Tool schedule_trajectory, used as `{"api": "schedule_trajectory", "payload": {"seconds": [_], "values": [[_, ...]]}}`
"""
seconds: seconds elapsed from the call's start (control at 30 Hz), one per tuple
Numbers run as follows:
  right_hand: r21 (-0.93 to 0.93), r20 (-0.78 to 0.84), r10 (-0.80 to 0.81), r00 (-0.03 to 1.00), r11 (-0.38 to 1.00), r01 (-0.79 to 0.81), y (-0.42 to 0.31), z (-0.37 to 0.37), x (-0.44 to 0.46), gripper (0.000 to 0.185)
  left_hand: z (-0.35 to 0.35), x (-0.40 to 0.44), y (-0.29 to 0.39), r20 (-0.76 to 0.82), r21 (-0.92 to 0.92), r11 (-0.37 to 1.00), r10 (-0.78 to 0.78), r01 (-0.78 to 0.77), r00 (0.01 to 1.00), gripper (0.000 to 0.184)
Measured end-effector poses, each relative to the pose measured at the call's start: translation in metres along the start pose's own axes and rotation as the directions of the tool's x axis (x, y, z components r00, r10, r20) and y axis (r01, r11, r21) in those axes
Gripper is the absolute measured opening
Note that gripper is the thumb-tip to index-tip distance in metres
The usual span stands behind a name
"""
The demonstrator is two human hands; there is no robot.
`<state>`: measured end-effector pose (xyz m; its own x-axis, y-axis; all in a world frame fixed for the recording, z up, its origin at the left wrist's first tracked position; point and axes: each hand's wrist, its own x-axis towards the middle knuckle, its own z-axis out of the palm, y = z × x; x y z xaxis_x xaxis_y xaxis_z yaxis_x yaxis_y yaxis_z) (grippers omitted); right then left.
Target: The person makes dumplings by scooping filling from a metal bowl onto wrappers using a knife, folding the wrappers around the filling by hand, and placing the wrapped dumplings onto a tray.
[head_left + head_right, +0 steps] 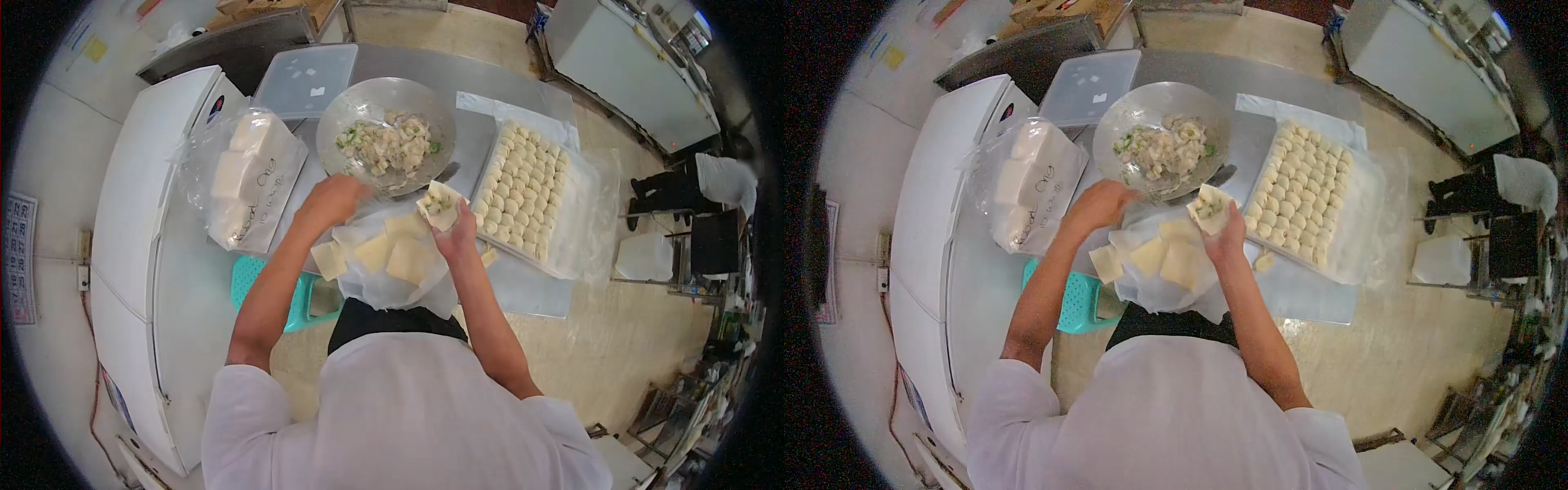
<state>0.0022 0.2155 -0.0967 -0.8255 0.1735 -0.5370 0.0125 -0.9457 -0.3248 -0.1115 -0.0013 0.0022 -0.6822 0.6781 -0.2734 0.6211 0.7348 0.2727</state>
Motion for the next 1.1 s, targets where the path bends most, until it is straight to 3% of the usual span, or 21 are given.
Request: {"api": "schedule_trajectory", "payload": {"seconds": [0.07, 0.2, 0.3, 0.37, 0.4, 0.47, 0.5, 0.57, 0.6, 0.73, 0.8, 0.93, 1.0, 1.1], "values": [[0.005, -0.072, -0.004, 0.997, 1.0, 0.004, 0.002, 0.004, 0.002, 0.041, -0.007, -0.005, -0.001, -0.008, -0.065, 0.985, -0.163, 0.163, 0.987, 0.031], [-0.004, -0.129, -0.002, 0.992, 1.0, 0.001, 0.01, 0.01, 0.004, 0.042, 0.018, -0.012, -0.002, -0.073, -0.061, 0.987, -0.152, 0.147, 0.986, 0.027], [0.045, -0.104, 0.013, 0.994, 0.999, -0.008, 0.015, 0.007, 0.006, 0.041, 0.02, -0.025, 0.01, -0.123, -0.148, 0.988, -0.056, 0.038, 0.991, 0.03], [-0.006, -0.153, 0.019, 0.988, 1.0, -0.021, 0.016, 0.014, 0.002, 0.041, 0.011, -0.031, 0.021, -0.012, -0.527, 0.847, -0.088, 0.068, 0.996, 0.036], [0.001, -0.154, 0.011, 0.988, 1.0, -0.011, 0.013, 0.019, -0.003, 0.041, 0.016, -0.034, 0.025, -0.011, -0.523, 0.85, -0.077, 0.06, 0.997, 0.036], [0.036, -0.146, 0.029, 0.989, 0.999, -0.024, 0.004, 0.03, -0.017, 0.041, 0.038, -0.041, 0.032, -0.155, -0.731, 0.677, -0.039, -0.088, 0.987, 0.04], [0.04, -0.15, 0.019, 0.988, 0.999, -0.013, -0.001, 0.034, -0.023, 0.041, 0.052, -0.042, 0.037, -0.154, -0.731, 0.676, -0.027, -0.096, 0.988, 0.04], [0.05, -0.123, 0.0, 0.992, 0.999, 0.006, -0.011, 0.039, -0.03, 0.042, 0.077, -0.043, 0.048, -0.357, -0.494, 0.836, 0.053, -0.237, 0.932, 0.051], [0.047, -0.121, -0.007, 0.993, 0.999, 0.013, -0.012, 0.034, -0.026, 0.042, 0.08, -0.046, 0.051, -0.385, -0.383, 0.89, 0.088, -0.246, 0.919, 0.048], [0.094, -0.035, -0.131, 0.991, 0.986, 0.134, -0.019, 0.018, -0.019, 0.046, 0.037, -0.07, 0.077, -0.371, -0.436, 0.886, -0.014, -0.161, 0.929, 0.044], [0.102, -0.007, -0.17, 0.985, 0.98, 0.17, -0.018, 0.028, -0.023, 0.047, 0.031, -0.066, 0.091, -0.527, -0.463, 0.837, 0.003, -0.29, 0.85, 0.042], [0.117, -0.023, -0.185, 0.982, 0.976, 0.186, -0.016, 0.029, -0.028, 0.045, 0.046, -0.053, 0.081, -0.443, -0.369, 0.872, 0.141, -0.323, 0.886, 0.043], [0.104, -0.059, -0.229, 0.972, 0.967, 0.234, -0.021, 0.022, -0.032, 0.044, 0.024, -0.072, 0.084, -0.379, -0.4, 0.885, 0.077, -0.238, 0.922, 0.043], [0.16, -0.109, -0.252, 0.962, 0.95, 0.267, -0.022, 0.026, -0.041, 0.037, 0.023, -0.071, 0.092, -0.49, -0.443, 0.822, 0.114, -0.359, 0.864, 0.041]]}}
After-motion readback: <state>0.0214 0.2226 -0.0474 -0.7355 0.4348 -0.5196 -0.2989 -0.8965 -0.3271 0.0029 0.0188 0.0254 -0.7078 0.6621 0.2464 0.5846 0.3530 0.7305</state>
